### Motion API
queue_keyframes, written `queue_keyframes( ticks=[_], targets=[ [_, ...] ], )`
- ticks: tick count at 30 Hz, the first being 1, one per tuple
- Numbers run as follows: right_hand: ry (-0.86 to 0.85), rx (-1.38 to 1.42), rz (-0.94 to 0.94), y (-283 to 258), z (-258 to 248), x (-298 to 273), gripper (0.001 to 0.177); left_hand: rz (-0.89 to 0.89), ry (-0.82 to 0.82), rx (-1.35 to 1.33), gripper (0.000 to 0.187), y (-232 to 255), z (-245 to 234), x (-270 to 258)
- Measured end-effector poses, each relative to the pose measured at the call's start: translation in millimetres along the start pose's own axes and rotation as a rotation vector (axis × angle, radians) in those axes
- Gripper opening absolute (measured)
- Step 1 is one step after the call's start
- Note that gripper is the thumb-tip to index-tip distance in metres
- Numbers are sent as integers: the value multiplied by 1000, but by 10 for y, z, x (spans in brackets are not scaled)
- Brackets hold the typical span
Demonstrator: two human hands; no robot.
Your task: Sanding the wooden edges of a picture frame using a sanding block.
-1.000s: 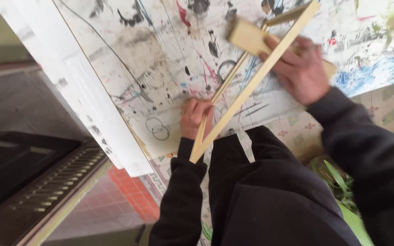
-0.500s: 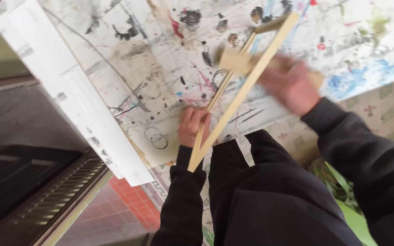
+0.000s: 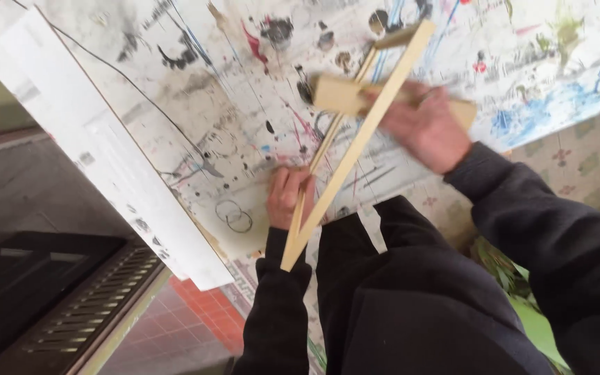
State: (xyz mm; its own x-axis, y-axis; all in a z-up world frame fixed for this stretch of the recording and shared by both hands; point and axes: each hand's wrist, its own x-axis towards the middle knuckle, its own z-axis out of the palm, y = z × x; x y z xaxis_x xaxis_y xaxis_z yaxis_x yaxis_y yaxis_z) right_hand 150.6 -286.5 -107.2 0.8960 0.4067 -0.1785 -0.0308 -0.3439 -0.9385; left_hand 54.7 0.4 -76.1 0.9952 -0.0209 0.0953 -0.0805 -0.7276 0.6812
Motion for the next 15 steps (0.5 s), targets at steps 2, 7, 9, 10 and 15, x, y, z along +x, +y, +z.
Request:
queue_keyframes(
  ticks=[2,7,9,10,15],
  targets=[
    [67,-607,-264,-204,-65,137,43,-39,-30,32,20,21,-52,-95],
    [61,-967,-377,-266,-69,9,50,-59,-71,-9,17,30,-20,16],
    [39,-938,-397,-423,-48,210,53,2,-15,28,18,-16,-68,28],
    [-17,-806,-178,-601,-5,256,48,-26,-37,23,17,27,-93,-40],
    [-37,-655,-3,-376,-62,135,34,-63,-56,-5,15,34,6,39]
  ],
)
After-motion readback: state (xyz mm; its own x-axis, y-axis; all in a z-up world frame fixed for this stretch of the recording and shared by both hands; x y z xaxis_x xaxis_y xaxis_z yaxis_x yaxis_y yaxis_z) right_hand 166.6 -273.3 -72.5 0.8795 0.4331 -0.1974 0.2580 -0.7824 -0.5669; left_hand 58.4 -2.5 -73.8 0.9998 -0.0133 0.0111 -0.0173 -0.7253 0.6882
